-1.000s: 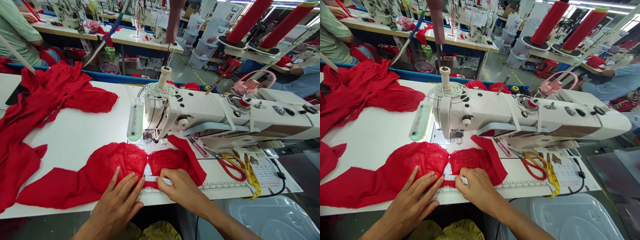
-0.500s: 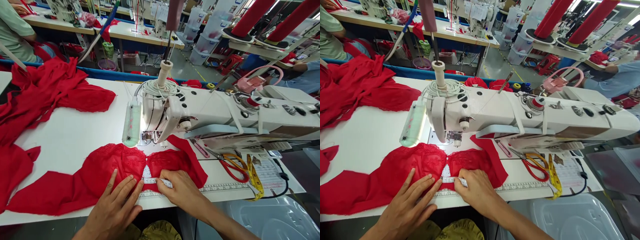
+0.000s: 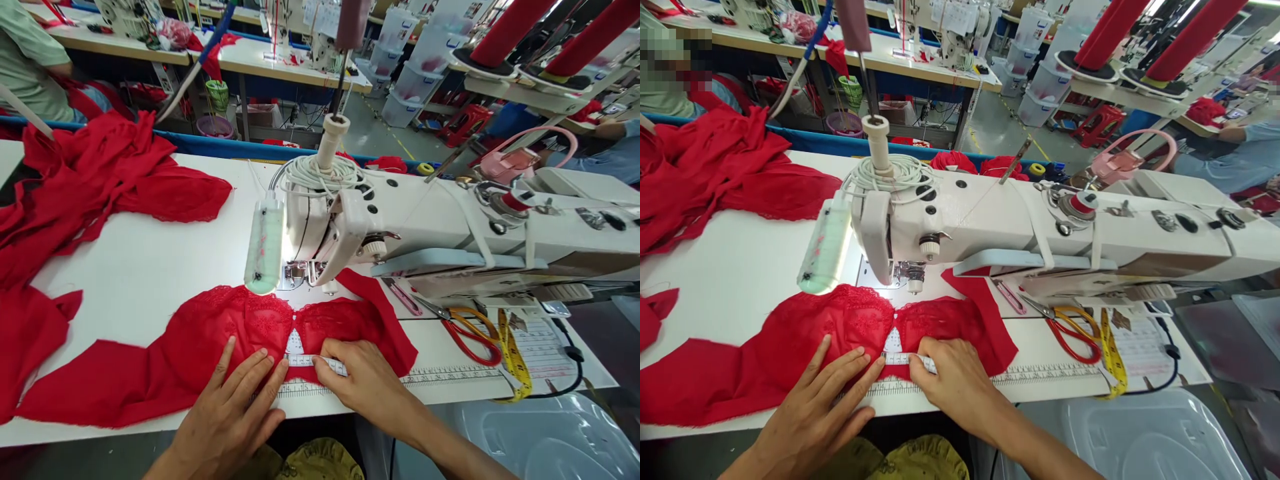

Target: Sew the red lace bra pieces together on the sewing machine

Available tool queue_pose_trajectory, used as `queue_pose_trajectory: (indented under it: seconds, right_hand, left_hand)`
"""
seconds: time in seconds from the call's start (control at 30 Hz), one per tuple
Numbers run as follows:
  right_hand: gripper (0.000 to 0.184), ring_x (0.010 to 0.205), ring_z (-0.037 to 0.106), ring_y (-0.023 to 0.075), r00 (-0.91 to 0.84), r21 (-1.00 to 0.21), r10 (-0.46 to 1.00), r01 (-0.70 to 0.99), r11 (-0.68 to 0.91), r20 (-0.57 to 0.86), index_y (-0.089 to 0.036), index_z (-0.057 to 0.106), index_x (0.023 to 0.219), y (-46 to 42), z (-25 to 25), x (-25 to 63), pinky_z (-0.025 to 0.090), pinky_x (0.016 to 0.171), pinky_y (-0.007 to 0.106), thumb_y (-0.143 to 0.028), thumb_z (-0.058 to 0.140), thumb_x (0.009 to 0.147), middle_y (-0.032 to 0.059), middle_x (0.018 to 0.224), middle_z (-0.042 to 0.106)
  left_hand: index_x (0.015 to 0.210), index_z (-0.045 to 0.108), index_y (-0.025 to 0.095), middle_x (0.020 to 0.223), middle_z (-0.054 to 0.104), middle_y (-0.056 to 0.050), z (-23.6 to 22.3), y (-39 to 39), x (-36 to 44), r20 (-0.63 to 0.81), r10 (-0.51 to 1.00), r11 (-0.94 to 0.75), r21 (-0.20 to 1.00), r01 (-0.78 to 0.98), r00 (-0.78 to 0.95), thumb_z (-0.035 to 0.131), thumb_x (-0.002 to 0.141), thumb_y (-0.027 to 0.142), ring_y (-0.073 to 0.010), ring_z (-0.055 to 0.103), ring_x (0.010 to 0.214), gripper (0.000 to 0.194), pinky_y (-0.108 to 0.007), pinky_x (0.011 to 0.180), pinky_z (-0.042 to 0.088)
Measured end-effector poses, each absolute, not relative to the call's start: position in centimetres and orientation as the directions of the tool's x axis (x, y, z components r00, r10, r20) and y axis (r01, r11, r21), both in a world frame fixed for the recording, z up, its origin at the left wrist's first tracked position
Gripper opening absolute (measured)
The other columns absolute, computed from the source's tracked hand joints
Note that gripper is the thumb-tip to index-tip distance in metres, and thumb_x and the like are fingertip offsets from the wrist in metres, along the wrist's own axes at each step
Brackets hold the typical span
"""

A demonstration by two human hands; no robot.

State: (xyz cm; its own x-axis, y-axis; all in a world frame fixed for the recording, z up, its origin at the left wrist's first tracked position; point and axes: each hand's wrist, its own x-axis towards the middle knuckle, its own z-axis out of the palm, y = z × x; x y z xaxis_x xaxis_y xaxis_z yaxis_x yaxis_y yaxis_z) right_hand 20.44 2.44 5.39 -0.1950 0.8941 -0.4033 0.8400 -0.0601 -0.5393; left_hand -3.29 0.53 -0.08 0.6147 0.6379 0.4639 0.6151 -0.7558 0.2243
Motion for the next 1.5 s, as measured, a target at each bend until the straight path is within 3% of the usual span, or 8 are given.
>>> queue_pose_trajectory:
  seconds: [0.23,0.37,0.47,0.77,1.07,1.2,1.3,1.5]
  right_hand:
    - [0.027,0.093,0.059,0.0162,-0.6,-0.641,0.798,0.635,0.432,-0.056,-0.023,0.061,0.089,2.1,7.2,23.3,0.045,0.081,0.029,-0.025,0.039,0.104,0.0049,0.102,0.066]
    - [0.023,0.129,0.052,0.0199,-0.73,-0.501,0.683,0.582,0.64,0.025,-0.022,0.063,0.101,1.7,6.1,23.2,0.041,0.109,0.039,-0.011,0.042,0.1,0.006,0.135,0.063]
    - [0.024,0.138,0.047,0.0206,-0.722,-0.396,0.691,0.63,0.668,0.017,-0.019,0.062,0.109,1.1,4.5,23.3,0.04,0.115,0.042,-0.009,0.043,0.099,0.0067,0.143,0.059]
    - [0.023,0.14,0.046,0.0214,-0.678,-0.345,0.728,0.662,0.665,0.104,-0.018,0.06,0.108,0.1,3.6,23.2,0.039,0.118,0.045,-0.007,0.043,0.096,0.0083,0.145,0.057]
    - [0.017,0.138,0.047,0.0205,-0.658,-0.483,0.75,0.637,0.601,0.065,-0.019,0.059,0.106,0.2,5.6,23.6,0.036,0.118,0.04,-0.013,0.044,0.101,0.0108,0.139,0.061]
    - [0.017,0.106,0.062,0.0173,-0.626,-0.664,0.779,0.567,0.486,0.035,-0.023,0.056,0.092,0.7,7.6,22.9,0.048,0.095,0.031,-0.019,0.043,0.102,0.0057,0.114,0.068]
    - [0.025,0.075,0.057,0.0128,-0.597,-0.799,0.799,0.51,0.318,-0.063,-0.023,0.052,0.084,1.1,7.6,21.6,0.044,0.071,0.024,-0.027,0.04,0.105,-0.0005,0.082,0.062]
    - [0.033,0.062,0.044,0.0114,-0.406,-0.695,0.877,0.708,0.123,-0.258,-0.022,0.038,0.068,2.1,5.8,19.8,0.028,0.061,0.025,-0.031,0.042,0.1,-0.0049,0.064,0.046]
  left_hand:
    - [0.129,0.063,0.012,0.115,0.072,-0.006,0.8,1.0,-3.5,0.464,0.59,-0.789,0.157,0.595,0.66,0.049,0.103,0.036,-0.0189,0.064,0.113,0.038,-0.046,0.128,0.007]
    - [0.13,0.063,0.014,0.114,0.072,-0.007,0.9,1.2,-3.7,0.445,0.577,-0.796,0.116,0.595,0.685,0.049,0.103,0.041,-0.0201,0.064,0.112,0.042,-0.05,0.128,0.006]
    - [0.131,0.063,0.015,0.115,0.072,-0.007,0.7,1.0,-3.8,0.45,0.578,-0.795,0.121,0.594,0.681,0.051,0.102,0.039,-0.021,0.064,0.113,0.04,-0.051,0.127,0.011]
    - [0.122,0.067,0.013,0.138,0.062,-0.011,0.7,0.9,-3.0,0.429,0.582,-0.797,0.132,0.59,0.691,0.05,0.101,0.046,-0.0249,0.05,0.135,0.042,-0.045,0.128,0.011]
    - [0.129,0.063,0.02,0.142,0.061,-0.006,0.9,1.2,-4.0,0.341,0.604,-0.788,0.119,0.605,0.72,0.051,0.098,0.056,-0.0245,0.05,0.136,0.05,-0.048,0.127,-0.002]
    - [0.13,0.062,0.02,0.144,0.06,-0.005,1.1,1.1,-3.9,0.335,0.611,-0.784,0.13,0.607,0.717,0.053,0.097,0.056,-0.0245,0.049,0.137,0.049,-0.049,0.127,-0.003]
    - [0.131,0.061,0.019,0.144,0.059,-0.007,1.0,1.0,-3.9,0.346,0.604,-0.789,0.136,0.599,0.718,0.054,0.097,0.055,-0.0247,0.048,0.138,0.049,-0.05,0.127,-0.003]
    - [0.118,0.066,0.02,0.148,0.055,-0.008,0.7,1.0,-4.0,0.34,0.61,-0.786,0.141,0.602,0.716,0.053,0.098,0.054,-0.0251,0.045,0.141,0.041,-0.053,0.126,-0.002]
